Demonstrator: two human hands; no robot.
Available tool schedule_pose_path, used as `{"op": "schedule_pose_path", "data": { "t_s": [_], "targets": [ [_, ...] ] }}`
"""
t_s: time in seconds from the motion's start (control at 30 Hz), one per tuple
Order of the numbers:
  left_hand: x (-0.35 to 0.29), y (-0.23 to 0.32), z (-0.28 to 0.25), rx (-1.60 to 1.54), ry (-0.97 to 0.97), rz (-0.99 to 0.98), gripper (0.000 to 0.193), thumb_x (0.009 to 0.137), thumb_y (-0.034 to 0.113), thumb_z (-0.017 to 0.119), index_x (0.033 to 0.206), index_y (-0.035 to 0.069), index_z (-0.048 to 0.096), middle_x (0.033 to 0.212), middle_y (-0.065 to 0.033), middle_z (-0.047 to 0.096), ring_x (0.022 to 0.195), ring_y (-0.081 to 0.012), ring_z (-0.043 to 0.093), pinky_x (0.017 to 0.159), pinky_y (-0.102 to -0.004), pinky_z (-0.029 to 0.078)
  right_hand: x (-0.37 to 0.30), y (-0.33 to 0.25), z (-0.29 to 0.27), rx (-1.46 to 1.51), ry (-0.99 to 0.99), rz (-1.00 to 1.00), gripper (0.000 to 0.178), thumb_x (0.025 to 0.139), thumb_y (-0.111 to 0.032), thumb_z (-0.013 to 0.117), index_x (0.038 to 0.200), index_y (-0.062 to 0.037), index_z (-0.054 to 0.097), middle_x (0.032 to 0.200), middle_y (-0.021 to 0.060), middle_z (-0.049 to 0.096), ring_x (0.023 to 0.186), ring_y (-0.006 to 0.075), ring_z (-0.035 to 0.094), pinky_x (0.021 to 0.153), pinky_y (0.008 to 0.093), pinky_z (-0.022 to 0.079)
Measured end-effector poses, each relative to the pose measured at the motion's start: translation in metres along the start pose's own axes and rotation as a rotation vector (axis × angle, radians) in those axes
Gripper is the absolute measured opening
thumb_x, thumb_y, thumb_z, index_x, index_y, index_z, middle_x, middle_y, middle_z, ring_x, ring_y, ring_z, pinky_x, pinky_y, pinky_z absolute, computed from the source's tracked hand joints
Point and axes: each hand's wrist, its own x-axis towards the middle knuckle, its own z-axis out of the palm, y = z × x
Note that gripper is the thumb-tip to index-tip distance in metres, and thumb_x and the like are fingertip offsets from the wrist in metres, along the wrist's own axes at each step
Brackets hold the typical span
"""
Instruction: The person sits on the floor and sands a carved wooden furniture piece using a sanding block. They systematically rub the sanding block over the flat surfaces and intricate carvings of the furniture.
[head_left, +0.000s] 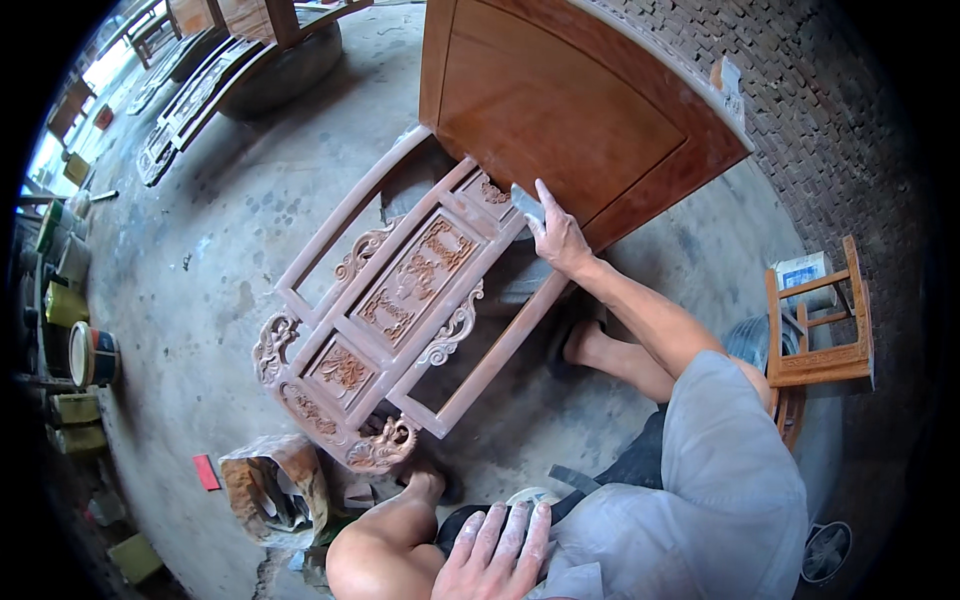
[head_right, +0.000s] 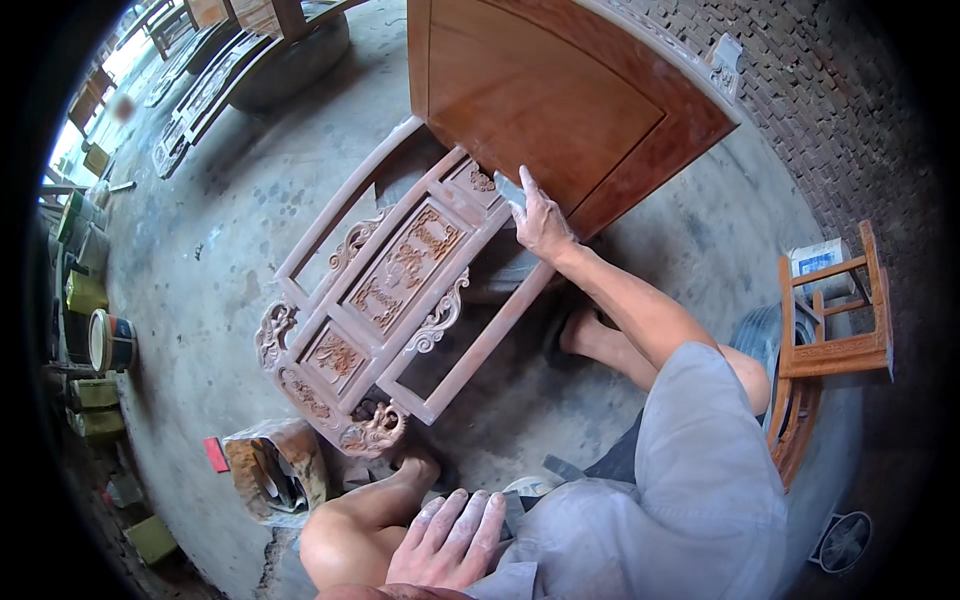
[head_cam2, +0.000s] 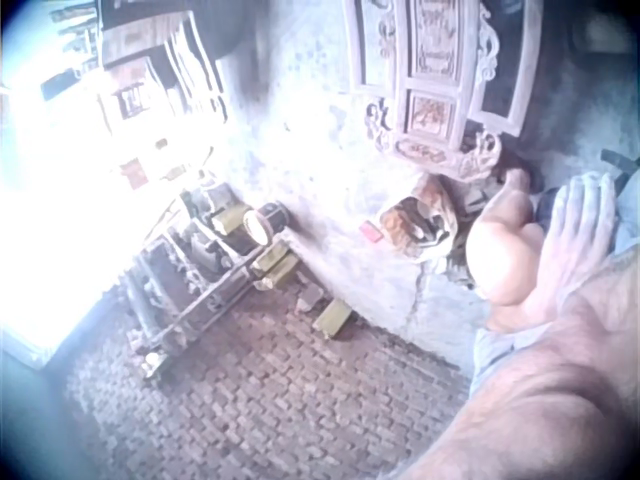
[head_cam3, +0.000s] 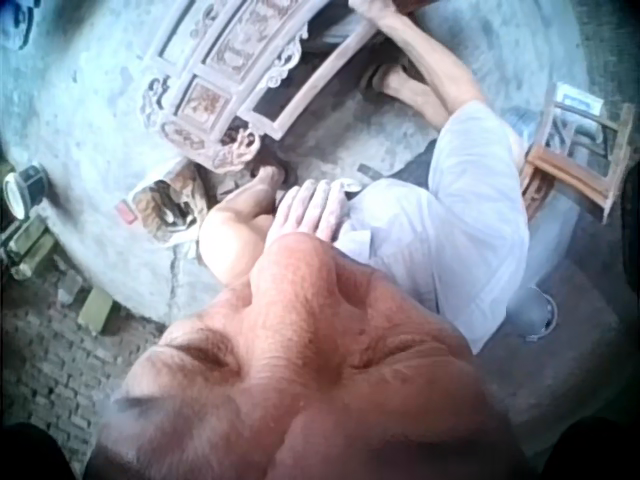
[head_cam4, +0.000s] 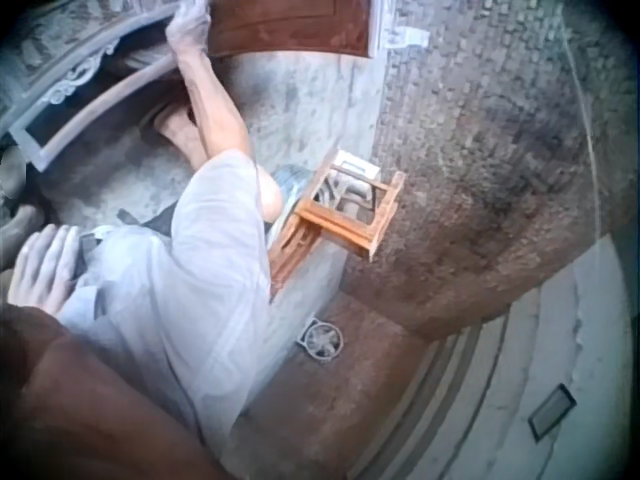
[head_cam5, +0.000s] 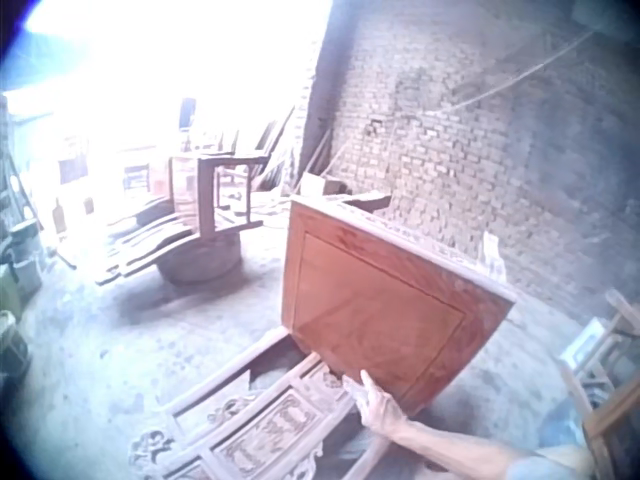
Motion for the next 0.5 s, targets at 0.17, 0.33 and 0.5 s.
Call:
{"op": "schedule_pose_path", "data": {
  "t_s": [0.17, 0.33, 0.5],
  "targets": [
    [0.000, 0.001, -0.007, -0.062, -0.040, -0.042, 0.069, 0.103, 0.031, 0.046, 0.166, 0.010, 0.028, 0.169, -0.0116, 0.037, 0.158, -0.0301, 0.031, 0.132, -0.0475, 0.020, 0.014, 0.032, -0.015, -0.211, -0.173, -0.058, 0.034, 0.099, -0.011, 0.059, 0.132, -0.0018, 0.064, 0.106, 0.0341, 0.072, 0.104, 0.0510, 0.070, 0.090, 0.0588, 0.055],
    [-0.003, -0.002, -0.006, -0.031, 0.037, -0.011, 0.069, 0.102, 0.030, 0.048, 0.166, 0.010, 0.031, 0.166, -0.0121, 0.041, 0.156, -0.0304, 0.035, 0.131, -0.0483, 0.022, 0.025, 0.018, 0.006, -0.426, -0.184, 0.140, 0.026, 0.098, -0.017, 0.050, 0.115, -0.0092, 0.068, 0.099, 0.0311, 0.073, 0.095, 0.0513, 0.071, 0.084, 0.0634, 0.055],
    [-0.003, -0.004, -0.004, -0.033, 0.101, -0.011, 0.065, 0.100, 0.028, 0.052, 0.161, 0.009, 0.038, 0.158, -0.0128, 0.049, 0.148, -0.0312, 0.043, 0.126, -0.0483, 0.029, 0.003, 0.003, 0.031, -0.404, -0.277, -0.032, 0.035, 0.094, -0.014, 0.047, 0.124, -0.0119, 0.066, 0.093, 0.0293, 0.074, 0.089, 0.0519, 0.072, 0.080, 0.0639, 0.057]
  ]
}}
